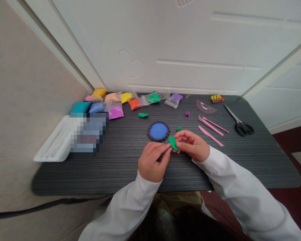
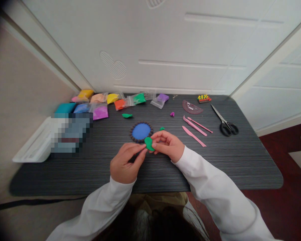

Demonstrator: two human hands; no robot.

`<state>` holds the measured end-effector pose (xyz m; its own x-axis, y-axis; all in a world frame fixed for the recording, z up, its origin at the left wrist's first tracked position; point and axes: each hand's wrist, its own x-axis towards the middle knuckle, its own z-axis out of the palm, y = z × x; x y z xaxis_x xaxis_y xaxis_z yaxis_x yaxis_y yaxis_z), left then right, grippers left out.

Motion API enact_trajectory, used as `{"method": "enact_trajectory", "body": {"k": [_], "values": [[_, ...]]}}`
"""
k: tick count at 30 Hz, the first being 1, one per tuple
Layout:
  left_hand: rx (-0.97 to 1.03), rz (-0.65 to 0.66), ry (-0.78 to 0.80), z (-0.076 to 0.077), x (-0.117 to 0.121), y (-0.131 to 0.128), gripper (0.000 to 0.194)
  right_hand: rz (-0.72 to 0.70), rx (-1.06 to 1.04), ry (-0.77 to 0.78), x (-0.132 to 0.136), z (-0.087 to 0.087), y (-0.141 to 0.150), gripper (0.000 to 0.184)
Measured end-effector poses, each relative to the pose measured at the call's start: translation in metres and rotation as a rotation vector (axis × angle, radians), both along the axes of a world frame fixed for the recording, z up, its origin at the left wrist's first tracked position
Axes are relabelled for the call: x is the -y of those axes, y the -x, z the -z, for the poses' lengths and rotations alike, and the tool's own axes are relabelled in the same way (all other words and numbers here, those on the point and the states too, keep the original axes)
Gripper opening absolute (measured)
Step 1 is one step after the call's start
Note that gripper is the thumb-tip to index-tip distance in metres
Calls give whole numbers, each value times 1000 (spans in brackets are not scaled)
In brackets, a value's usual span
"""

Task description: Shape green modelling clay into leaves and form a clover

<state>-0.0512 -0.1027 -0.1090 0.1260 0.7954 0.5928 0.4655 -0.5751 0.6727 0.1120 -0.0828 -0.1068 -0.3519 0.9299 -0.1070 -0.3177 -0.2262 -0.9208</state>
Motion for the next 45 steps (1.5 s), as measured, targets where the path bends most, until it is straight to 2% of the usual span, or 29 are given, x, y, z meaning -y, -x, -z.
{"method": "enact_trajectory", "body": {"k": [25, 28, 31, 33, 38, 45], "values": [[60, 24, 10, -2, 2, 0, 18, 11, -5, 6, 2, -3, 1, 26], [126, 15, 183, -2, 2, -2, 17, 20, 3, -11, 2, -3, 1, 25], [340, -22, 465, -5, 1, -4, 16, 33, 25, -32, 2, -5, 1, 24], [475, -25, 594, -8, 0, -6, 14, 39, 51, -35, 2, -6, 2, 24], [534, 2, 716, -12, -3, -7, 13, 34, 111, -50, 3, -7, 4, 24], [600, 36, 842, -9, -6, -6, 19, 21, 184, -94, 4, -5, 5, 23]]}}
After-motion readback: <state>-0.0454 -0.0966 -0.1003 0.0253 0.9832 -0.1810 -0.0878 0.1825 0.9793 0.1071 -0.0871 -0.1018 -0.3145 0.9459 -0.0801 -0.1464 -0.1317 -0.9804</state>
